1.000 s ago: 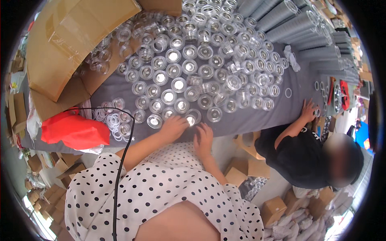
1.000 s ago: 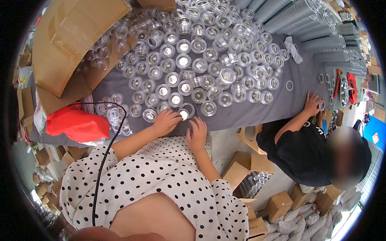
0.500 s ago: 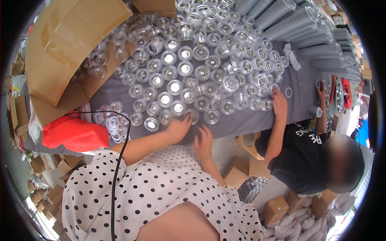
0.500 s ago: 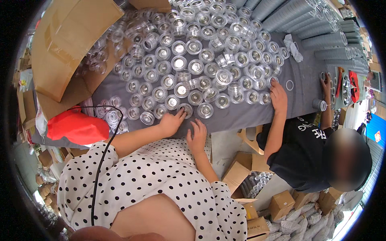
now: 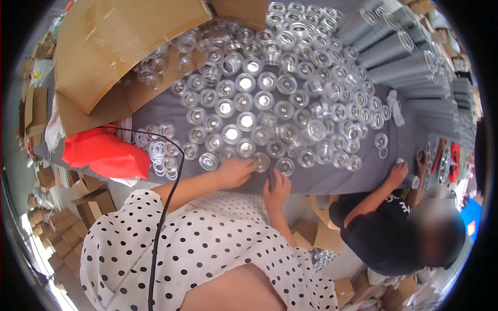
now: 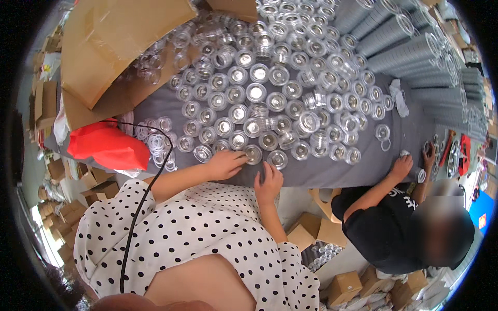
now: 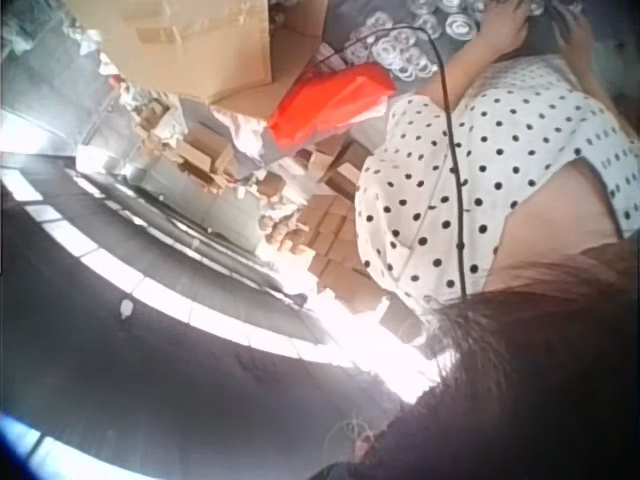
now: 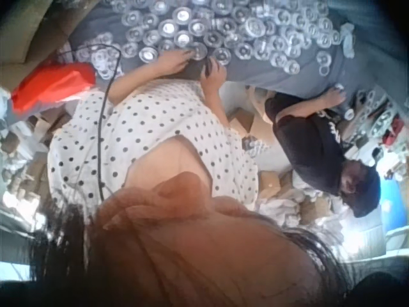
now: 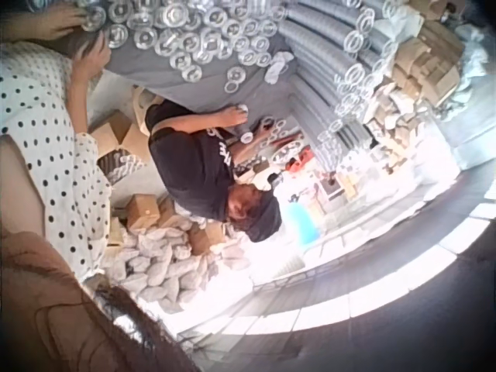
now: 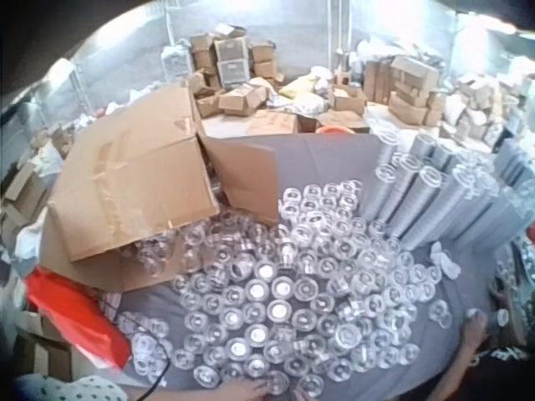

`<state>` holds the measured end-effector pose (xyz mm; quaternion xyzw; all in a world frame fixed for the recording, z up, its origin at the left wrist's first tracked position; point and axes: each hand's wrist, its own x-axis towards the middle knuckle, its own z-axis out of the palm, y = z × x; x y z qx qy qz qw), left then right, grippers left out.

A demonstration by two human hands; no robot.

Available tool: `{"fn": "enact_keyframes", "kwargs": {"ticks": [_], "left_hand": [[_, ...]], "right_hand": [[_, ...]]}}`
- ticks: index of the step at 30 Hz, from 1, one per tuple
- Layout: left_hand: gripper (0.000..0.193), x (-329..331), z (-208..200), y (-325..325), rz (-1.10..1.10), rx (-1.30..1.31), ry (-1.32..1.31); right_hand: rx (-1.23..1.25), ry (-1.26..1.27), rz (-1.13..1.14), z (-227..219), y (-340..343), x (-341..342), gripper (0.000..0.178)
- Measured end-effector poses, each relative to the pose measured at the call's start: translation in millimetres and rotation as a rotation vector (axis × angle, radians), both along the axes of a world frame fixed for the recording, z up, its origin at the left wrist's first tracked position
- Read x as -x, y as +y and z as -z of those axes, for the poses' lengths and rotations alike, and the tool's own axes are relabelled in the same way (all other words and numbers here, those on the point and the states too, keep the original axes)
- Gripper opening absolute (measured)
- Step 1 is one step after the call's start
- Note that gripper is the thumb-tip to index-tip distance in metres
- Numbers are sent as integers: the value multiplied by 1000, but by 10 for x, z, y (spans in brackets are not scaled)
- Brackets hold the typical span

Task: The person sorts and organizes small clear plastic rings and components on a low table by hand.

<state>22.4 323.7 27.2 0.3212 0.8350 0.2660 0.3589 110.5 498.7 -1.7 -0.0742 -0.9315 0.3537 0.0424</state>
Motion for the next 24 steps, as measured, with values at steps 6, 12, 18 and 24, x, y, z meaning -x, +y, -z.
{"fn": "enact_keyframes", "kwargs": {"ticks": [6, 12, 18, 24], "left_hand": [[83, -203, 88, -804, -552, 244, 490], [95, -211, 312, -638, -572, 184, 413], [96, -452, 166, -1095, -657, 153, 390], [93, -461, 402, -1136, -705, 202, 380]], "right_hand": [[-104, 72, -179, -44, -186, 66, 49], [-98, -11, -219, -30, -282, -9, 55], [-81, 2, -235, -6, -400, 20, 54], [-101, 1, -277, -25, -538, 52, 53]]}}
